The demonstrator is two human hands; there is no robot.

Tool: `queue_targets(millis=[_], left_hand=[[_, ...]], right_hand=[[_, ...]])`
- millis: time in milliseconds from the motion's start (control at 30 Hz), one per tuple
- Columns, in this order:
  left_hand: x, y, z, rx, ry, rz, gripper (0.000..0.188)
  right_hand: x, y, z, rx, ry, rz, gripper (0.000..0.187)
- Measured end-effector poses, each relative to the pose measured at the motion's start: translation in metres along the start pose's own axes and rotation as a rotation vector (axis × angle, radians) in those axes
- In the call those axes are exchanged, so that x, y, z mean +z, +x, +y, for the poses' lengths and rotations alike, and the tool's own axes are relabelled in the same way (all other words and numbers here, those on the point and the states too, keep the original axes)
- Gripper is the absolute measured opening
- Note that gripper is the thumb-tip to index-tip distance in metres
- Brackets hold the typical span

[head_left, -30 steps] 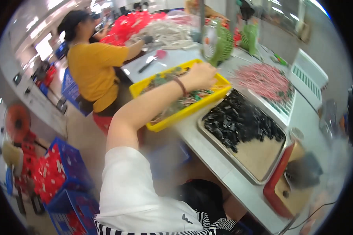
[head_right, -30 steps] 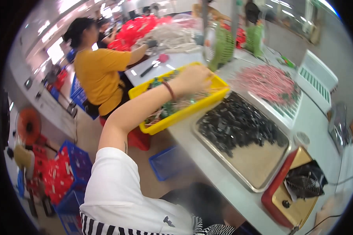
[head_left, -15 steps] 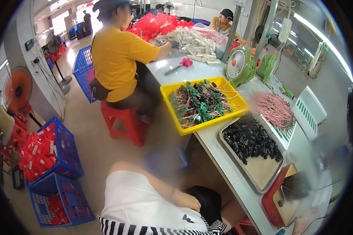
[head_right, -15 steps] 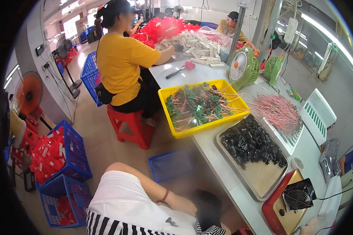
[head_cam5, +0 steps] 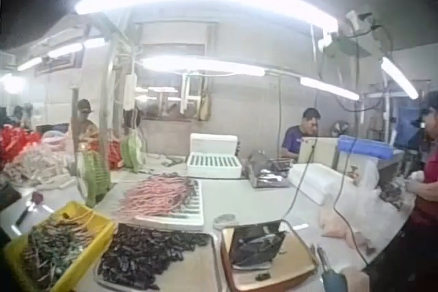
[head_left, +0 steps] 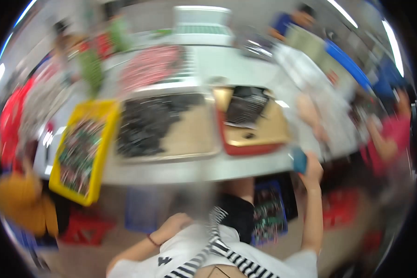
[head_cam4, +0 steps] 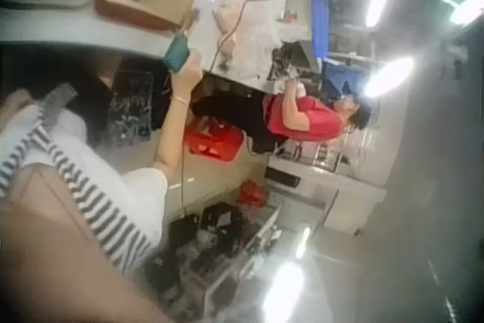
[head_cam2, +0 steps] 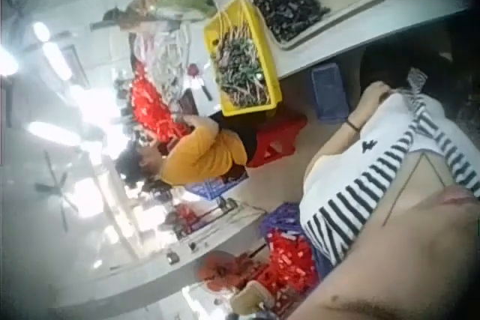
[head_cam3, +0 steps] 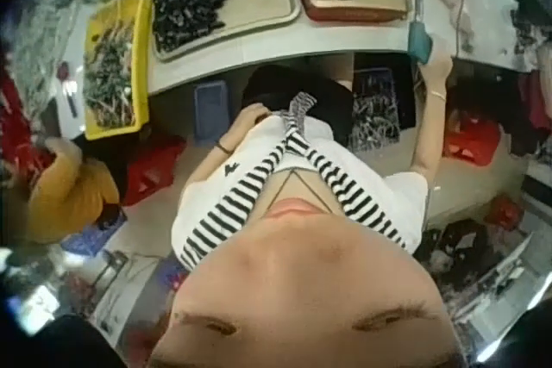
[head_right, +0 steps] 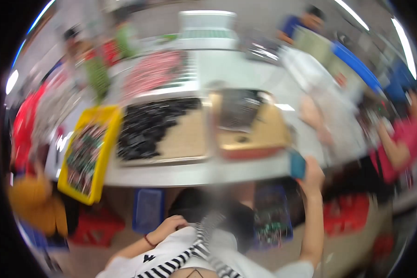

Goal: The person places plastic casings onto a fixture, fits wired circuit boards into them by hand, and solders the connections using a soldering iron.

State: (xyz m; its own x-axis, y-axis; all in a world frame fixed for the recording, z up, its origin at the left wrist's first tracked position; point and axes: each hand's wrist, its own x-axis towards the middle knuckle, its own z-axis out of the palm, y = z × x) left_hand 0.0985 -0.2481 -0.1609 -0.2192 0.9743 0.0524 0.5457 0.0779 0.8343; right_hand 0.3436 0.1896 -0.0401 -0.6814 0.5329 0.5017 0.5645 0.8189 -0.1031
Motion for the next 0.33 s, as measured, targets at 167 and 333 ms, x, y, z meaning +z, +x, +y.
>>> queue_targets(millis=[167,333], left_hand=[[-0.004,0.036,0.021,-0.266,-0.132,-0.352,0.024],[0.010,0.087,0.015,-0.031,-0.028,-0.549,0.026]], right_hand=[[-0.031,-0.012,0.011,-0.040,-0.024,0.121,0.042],[-0.045,-0.015,0.028,0.088,-0.054,-0.023,0.046]])
